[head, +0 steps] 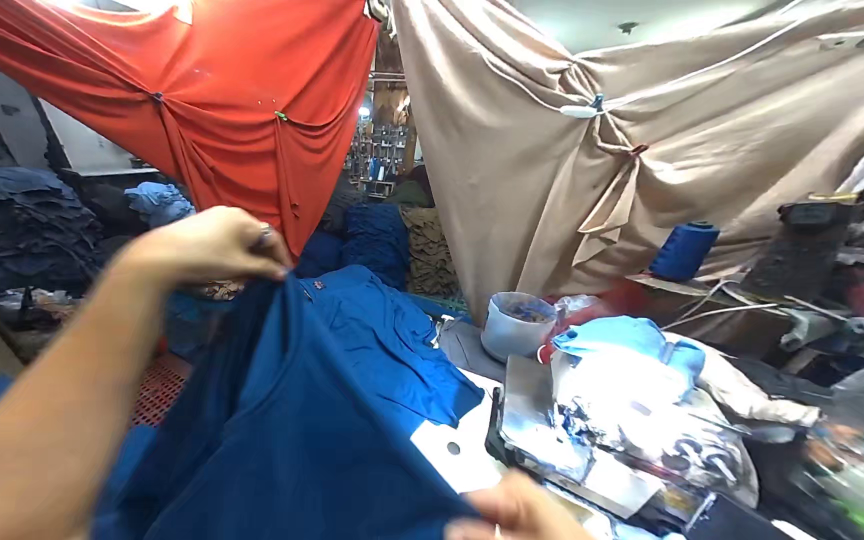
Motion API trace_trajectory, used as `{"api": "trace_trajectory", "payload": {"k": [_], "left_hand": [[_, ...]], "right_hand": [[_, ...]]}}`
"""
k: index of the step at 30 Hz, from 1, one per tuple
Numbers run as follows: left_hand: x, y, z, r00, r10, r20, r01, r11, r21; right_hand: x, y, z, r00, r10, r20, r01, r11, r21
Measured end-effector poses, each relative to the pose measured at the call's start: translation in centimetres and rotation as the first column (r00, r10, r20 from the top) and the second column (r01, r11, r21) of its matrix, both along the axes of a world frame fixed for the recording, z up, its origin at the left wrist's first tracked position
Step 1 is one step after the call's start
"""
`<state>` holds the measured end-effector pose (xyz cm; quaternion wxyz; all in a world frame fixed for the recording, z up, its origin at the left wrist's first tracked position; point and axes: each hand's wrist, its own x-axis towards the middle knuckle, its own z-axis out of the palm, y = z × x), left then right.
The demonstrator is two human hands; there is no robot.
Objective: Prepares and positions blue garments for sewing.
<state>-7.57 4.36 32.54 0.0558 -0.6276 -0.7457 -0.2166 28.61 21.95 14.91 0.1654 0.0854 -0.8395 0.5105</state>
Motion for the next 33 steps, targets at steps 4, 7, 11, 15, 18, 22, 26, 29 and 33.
{"api": "trace_trajectory", "payload": {"k": [4, 7, 11, 15, 18, 22, 26, 29, 33], "left_hand": [[-1.1, 11.7, -5.2, 0.987, 0.028, 0.157, -0.071, 0.959, 0.276], [0.7, 14.7, -10.2, 0.955, -0.176, 0.237, 0.105, 0.953, 0.284], [2.9, 10.1, -15.9, 0.955, -0.088, 0.285, 0.057, 0.992, 0.116], [3.3, 3.7, -24.7, 0.782, 0.093, 0.616, -0.194, 0.976, 0.099], [7.0, 0.2, -30.9, 0.429, 0.086, 0.899, -0.367, 0.926, 0.086], [12.5, -1.4, -35.9, 0.072, 0.054, 0.996, -0.395, 0.919, -0.022], [12.9, 1.3, -36.4, -0.106, -0.098, 0.99, -0.333, 0.941, 0.057], [9.5, 5.8, -33.5, -0.272, -0.216, 0.938, -0.365, 0.925, 0.107], [5.7, 10.6, -29.9, -0.471, -0.517, 0.715, -0.702, 0.71, 0.052]], "right_hand": [[-4.4, 7.7, -4.1, 0.641, -0.755, -0.138, 0.762, 0.605, 0.231], [-5.1, 9.6, -7.0, 0.523, -0.827, -0.207, 0.848, 0.481, 0.221], [-6.6, 7.7, -11.7, 0.65, -0.713, -0.262, 0.759, 0.596, 0.262], [-11.2, 4.8, -14.8, 0.773, -0.623, -0.125, 0.629, 0.723, 0.286], [-16.0, 3.9, -16.4, 0.79, -0.604, -0.104, 0.603, 0.736, 0.307], [-21.1, 4.3, -17.5, 0.717, -0.691, -0.098, 0.65, 0.611, 0.452], [-22.0, 5.5, -17.1, 0.682, -0.723, -0.111, 0.67, 0.556, 0.491], [-19.6, 5.6, -13.7, 0.661, -0.731, -0.168, 0.747, 0.622, 0.234], [-12.7, 6.6, -7.7, 0.565, -0.765, -0.307, 0.797, 0.603, -0.037]]}}
